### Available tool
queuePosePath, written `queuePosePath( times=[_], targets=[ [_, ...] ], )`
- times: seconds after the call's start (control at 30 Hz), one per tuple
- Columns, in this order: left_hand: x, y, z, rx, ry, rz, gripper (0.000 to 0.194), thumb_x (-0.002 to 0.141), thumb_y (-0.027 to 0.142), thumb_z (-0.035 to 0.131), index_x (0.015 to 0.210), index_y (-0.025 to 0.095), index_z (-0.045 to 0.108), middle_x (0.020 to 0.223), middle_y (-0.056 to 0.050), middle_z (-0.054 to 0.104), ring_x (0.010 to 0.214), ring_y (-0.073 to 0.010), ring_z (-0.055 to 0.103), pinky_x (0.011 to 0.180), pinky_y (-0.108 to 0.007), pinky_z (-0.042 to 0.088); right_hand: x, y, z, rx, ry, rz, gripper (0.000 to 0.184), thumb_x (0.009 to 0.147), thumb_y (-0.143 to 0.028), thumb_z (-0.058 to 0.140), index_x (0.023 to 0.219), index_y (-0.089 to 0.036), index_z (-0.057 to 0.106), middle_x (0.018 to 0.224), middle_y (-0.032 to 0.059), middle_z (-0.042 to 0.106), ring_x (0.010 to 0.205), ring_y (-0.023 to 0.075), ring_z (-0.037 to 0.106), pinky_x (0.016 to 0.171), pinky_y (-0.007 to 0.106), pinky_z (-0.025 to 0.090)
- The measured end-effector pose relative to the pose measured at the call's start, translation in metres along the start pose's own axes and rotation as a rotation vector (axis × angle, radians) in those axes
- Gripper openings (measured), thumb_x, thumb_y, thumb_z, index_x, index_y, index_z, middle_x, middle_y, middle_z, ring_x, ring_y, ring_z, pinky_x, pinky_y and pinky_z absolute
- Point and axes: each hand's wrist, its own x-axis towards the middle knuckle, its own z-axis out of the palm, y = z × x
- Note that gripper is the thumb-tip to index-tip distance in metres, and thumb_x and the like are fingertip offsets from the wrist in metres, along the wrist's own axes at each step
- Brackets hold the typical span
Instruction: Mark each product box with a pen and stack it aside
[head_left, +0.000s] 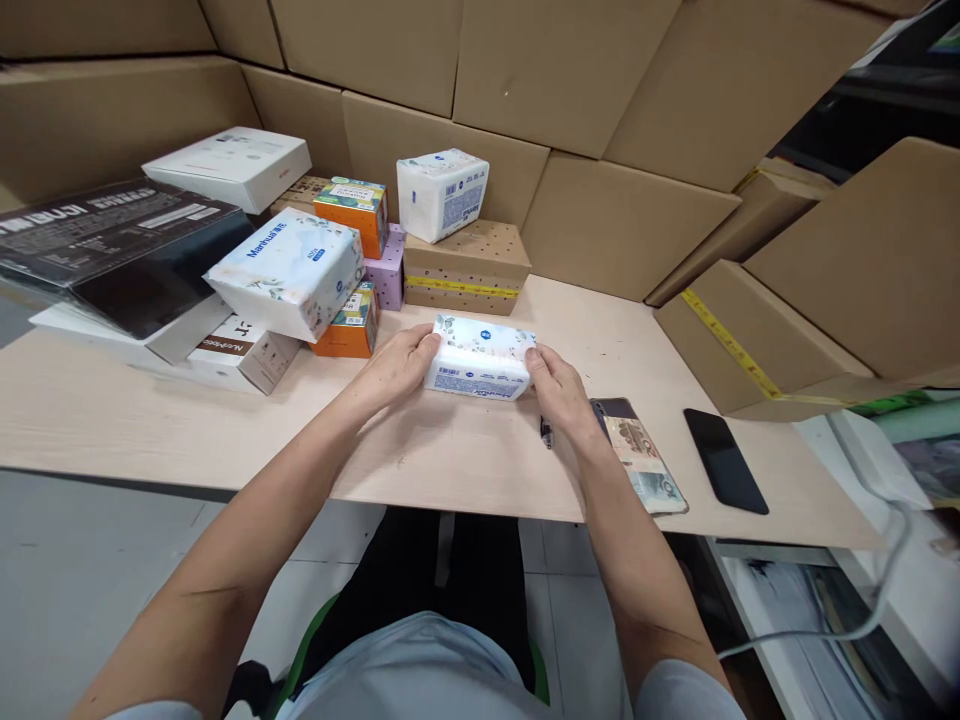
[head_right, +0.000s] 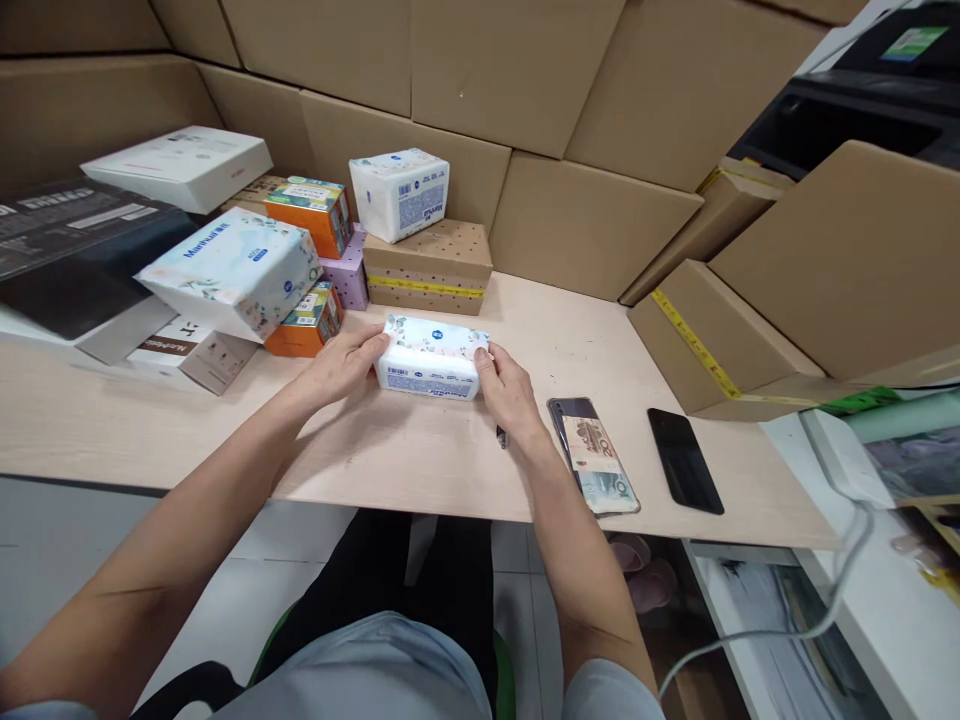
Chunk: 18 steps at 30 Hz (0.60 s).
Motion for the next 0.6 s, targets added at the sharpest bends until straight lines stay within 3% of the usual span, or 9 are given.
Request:
queuePosePath(
  times=[0.17, 0.4, 0.6],
  targets=[
    [-0.003, 0.002, 0.006, -0.007, 0.139, 0.090, 0.051, 0.098, 0.046, 0.036, 0.124, 0.017, 0.069, 0.121, -0.013, 0.074, 0.113, -0.0321, 0.064, 0.103, -0.047, 0.049, -0.004, -0.002, 0.003, -0.008, 0.082, -0.081, 0.049, 0.097, -0.053, 0.049, 0.128, -0.019, 0.067, 0.101, 0.0098, 0.074, 0.087, 0.0239, 0.065, 0.082, 0.041, 0.052],
    [-0.006, 0.008, 0.013, -0.019, 0.194, -0.006, 0.047, 0.097, 0.056, 0.043, 0.125, 0.021, 0.057, 0.107, -0.011, 0.068, 0.100, -0.0286, 0.064, 0.092, -0.046, 0.050, -0.002, 0.004, 0.004, 0.075, 0.107, -0.091, 0.054, 0.093, -0.046, 0.056, 0.139, -0.017, 0.060, 0.110, 0.0142, 0.072, 0.098, 0.0260, 0.067, 0.088, 0.045, 0.056],
    [-0.008, 0.014, 0.018, 0.061, 0.239, -0.043, 0.059, 0.084, 0.063, 0.066, 0.121, 0.021, 0.049, 0.107, -0.010, 0.064, 0.098, -0.0290, 0.062, 0.085, -0.043, 0.050, -0.001, 0.007, 0.006, 0.118, 0.114, -0.133, 0.053, 0.091, -0.046, 0.059, 0.138, -0.021, 0.060, 0.112, 0.0128, 0.072, 0.100, 0.0258, 0.068, 0.089, 0.045, 0.057]
  ],
)
